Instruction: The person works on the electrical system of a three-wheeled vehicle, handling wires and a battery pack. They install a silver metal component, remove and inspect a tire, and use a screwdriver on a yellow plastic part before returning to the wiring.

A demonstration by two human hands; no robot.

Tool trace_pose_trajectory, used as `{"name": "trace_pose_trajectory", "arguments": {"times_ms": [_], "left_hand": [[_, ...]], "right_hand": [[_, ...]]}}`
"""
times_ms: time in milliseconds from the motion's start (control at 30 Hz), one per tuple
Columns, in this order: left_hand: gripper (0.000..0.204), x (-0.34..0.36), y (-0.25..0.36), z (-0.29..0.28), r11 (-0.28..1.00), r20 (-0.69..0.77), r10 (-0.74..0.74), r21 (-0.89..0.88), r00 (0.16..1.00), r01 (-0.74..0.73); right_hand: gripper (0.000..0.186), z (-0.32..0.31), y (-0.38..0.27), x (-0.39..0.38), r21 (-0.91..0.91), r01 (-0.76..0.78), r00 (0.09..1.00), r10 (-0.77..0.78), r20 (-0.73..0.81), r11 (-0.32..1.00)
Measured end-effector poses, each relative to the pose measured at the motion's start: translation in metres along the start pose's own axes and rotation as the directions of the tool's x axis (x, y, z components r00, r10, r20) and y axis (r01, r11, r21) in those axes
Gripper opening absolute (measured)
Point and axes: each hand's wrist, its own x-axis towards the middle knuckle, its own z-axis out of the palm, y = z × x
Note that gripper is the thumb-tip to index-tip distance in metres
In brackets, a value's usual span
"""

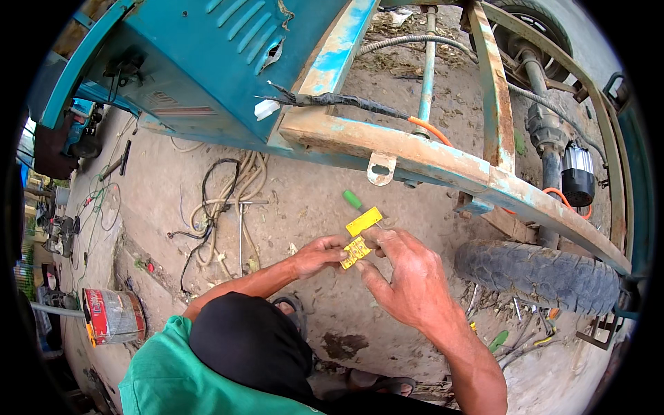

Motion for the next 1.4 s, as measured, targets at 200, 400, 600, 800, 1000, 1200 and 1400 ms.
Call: {"name": "trace_pose_trajectory", "arguments": {"times_ms": [200,400,600,800,1000,1200,1400], "left_hand": [[0.021,0.002,-0.001,-0.005,0.964,-0.187,-0.120,0.214,0.975,0.160],[0.021,0.004,-0.005,-0.009,0.924,-0.223,-0.191,0.289,0.956,0.252],[0.025,0.003,-0.010,-0.014,0.912,-0.205,-0.212,0.310,0.955,0.269],[0.029,0.004,-0.010,-0.030,0.899,-0.183,-0.203,0.354,0.962,0.257],[0.031,0.002,0.000,-0.048,0.828,-0.192,-0.200,0.491,0.961,0.270],[0.037,-0.019,0.024,-0.112,0.778,-0.299,-0.119,0.565,0.947,0.276],[0.041,-0.056,0.096,-0.132,0.803,-0.427,-0.114,0.492,0.897,0.337]], "right_hand": [[0.034,-0.038,-0.031,0.059,-0.015,0.321,0.933,-0.319,-0.170,0.947],[0.037,-0.040,-0.018,0.128,-0.281,0.271,0.902,-0.345,-0.260,0.921],[0.041,-0.031,-0.009,0.159,-0.314,0.061,0.991,-0.094,-0.092,0.947],[0.030,-0.034,-0.015,0.152,-0.164,-0.027,0.970,-0.014,-0.243,0.986],[0.029,-0.035,-0.015,0.153,-0.077,-0.097,0.960,0.073,-0.269,0.992],[0.030,-0.033,-0.029,0.161,-0.158,-0.198,0.953,0.152,-0.262,0.967],[0.033,-0.034,-0.028,0.168,-0.296,-0.364,0.909,0.268,-0.319,0.883]]}}
